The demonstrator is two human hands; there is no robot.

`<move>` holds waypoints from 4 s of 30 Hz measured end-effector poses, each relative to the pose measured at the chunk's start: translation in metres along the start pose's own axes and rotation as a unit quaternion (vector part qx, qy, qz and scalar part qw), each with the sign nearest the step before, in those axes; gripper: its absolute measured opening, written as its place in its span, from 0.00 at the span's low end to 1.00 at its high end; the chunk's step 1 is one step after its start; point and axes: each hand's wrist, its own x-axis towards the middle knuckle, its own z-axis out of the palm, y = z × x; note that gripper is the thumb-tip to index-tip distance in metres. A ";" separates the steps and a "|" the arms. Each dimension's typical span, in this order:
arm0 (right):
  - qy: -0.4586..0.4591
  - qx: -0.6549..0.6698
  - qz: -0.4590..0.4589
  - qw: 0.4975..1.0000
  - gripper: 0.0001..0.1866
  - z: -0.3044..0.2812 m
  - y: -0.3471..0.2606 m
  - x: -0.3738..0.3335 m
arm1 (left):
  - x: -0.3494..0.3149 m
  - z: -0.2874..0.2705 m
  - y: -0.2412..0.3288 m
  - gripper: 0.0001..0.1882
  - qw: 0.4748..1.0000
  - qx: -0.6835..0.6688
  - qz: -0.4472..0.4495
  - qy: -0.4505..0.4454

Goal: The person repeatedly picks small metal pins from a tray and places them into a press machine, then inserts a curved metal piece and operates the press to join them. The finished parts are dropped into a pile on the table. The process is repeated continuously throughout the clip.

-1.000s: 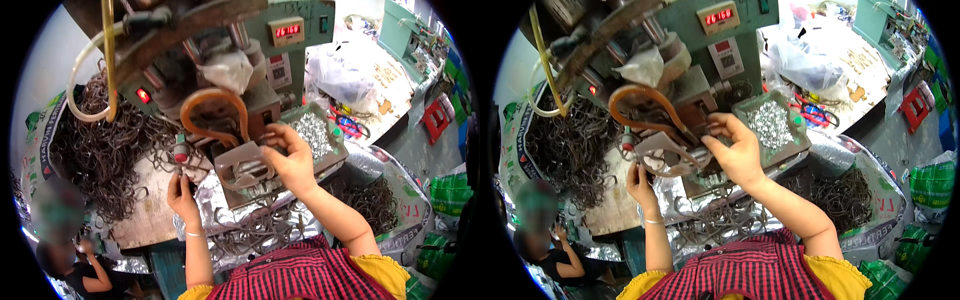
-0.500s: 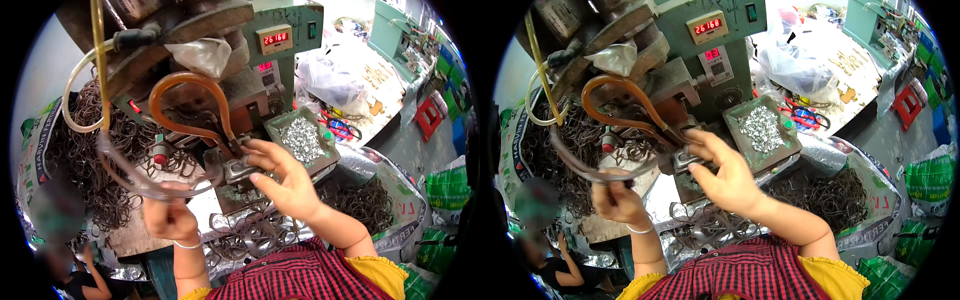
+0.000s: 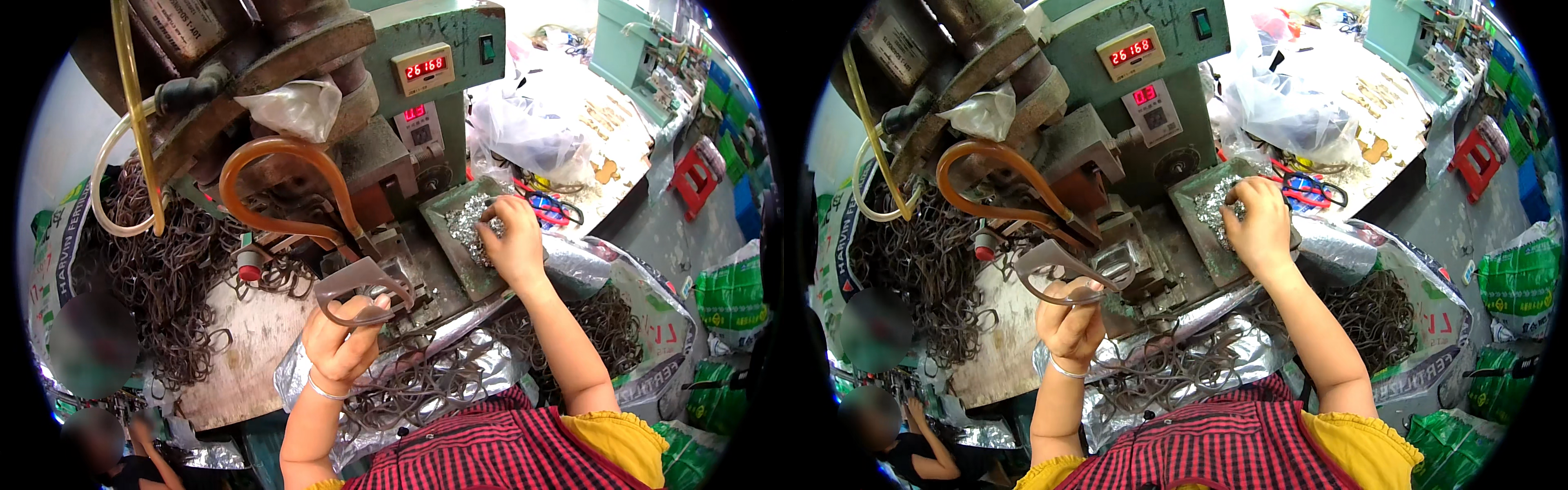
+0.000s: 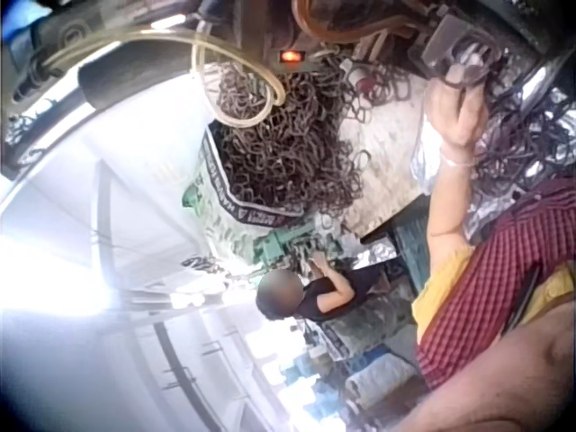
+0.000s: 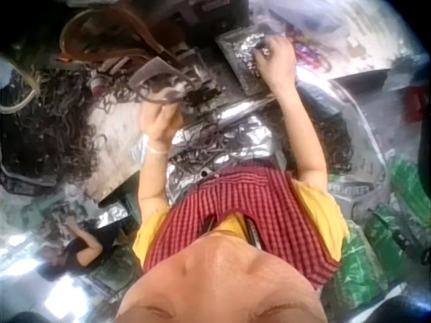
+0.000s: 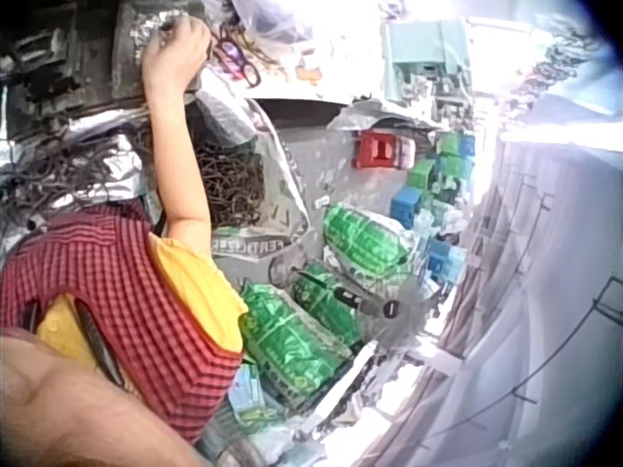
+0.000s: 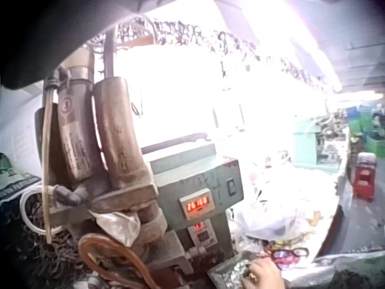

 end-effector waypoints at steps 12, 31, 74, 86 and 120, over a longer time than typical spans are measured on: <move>-0.002 -0.017 -0.044 0.999 0.06 0.015 0.011 -0.014 | -0.020 -0.005 0.012 0.22 0.996 0.001 -0.094 0.000; -0.036 0.399 0.208 0.892 0.08 0.023 -0.025 -0.013 | -0.072 -0.023 -0.192 0.06 0.869 0.409 -0.205 -0.188; -0.217 0.520 0.169 0.808 0.30 -0.029 -0.129 -0.021 | -0.036 -0.127 -0.214 0.11 0.723 0.142 -0.569 -0.365; -0.059 -0.076 0.000 0.995 0.16 -0.062 0.001 -0.066 | -0.157 -0.135 -0.112 0.05 0.821 0.256 -0.476 -0.184; 0.013 0.048 0.035 0.998 0.04 0.010 -0.013 -0.011 | -0.003 0.008 0.001 0.23 0.999 0.030 -0.024 0.039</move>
